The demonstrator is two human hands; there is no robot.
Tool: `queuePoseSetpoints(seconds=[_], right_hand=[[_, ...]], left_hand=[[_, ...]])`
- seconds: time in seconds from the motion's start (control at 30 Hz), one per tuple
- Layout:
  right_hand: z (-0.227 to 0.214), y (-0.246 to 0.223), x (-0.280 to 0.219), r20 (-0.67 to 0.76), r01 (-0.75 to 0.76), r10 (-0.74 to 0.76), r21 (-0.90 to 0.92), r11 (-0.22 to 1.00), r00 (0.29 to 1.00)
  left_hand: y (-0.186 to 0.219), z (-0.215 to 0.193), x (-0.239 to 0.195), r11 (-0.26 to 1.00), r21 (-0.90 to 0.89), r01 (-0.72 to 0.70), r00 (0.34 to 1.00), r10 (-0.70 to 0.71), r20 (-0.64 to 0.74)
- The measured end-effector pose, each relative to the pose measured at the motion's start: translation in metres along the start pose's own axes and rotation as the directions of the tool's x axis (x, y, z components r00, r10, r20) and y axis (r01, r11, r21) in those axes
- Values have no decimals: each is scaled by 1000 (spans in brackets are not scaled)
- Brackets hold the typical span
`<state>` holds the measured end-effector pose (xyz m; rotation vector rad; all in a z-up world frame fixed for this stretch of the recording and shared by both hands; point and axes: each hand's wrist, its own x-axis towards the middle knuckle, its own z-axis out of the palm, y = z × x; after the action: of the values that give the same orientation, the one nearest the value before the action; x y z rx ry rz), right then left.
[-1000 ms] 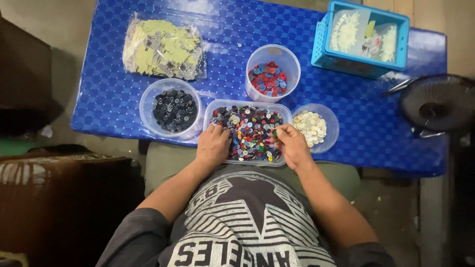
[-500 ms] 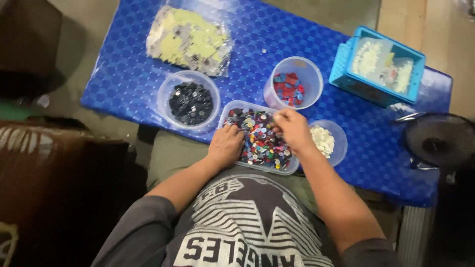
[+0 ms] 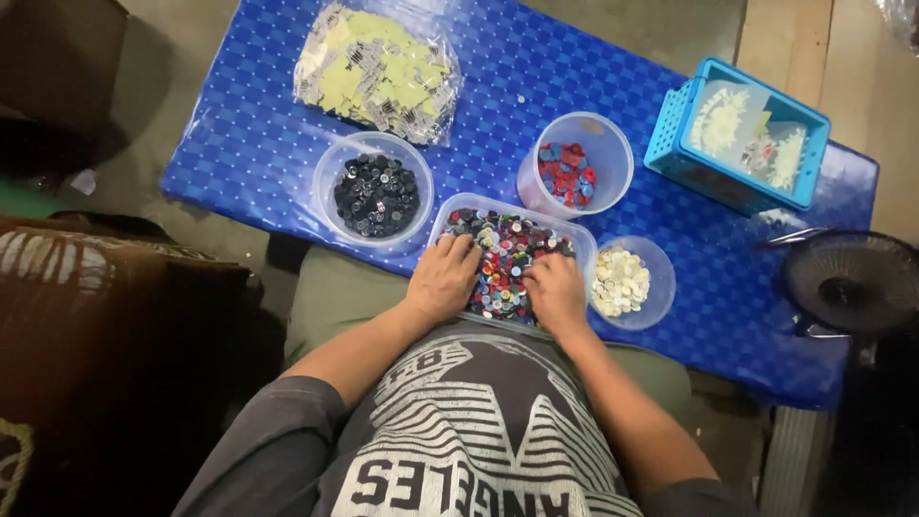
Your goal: Sorting small colorful buttons or beads from a central tray into separate bowls based on color or type.
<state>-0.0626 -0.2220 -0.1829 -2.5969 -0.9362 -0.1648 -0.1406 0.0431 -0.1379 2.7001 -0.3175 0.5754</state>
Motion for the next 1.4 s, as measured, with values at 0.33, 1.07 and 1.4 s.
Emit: queuePoseSetpoints(seconds=[0.33, 1.07, 1.4], right_hand=[[-61, -14, -15, 608, -575, 534, 778, -254, 587], [-52, -17, -1, 631, -506, 491, 776, -377, 601], [-67, -25, 5, 621, -499, 479, 784, -369, 621]], left_hand=[[4, 1, 13, 998, -2, -55, 998, 55, 8], [6, -6, 12, 999, 1, 33, 999, -33, 43], [7, -7, 13, 1000, -9, 24, 1000, -24, -8]])
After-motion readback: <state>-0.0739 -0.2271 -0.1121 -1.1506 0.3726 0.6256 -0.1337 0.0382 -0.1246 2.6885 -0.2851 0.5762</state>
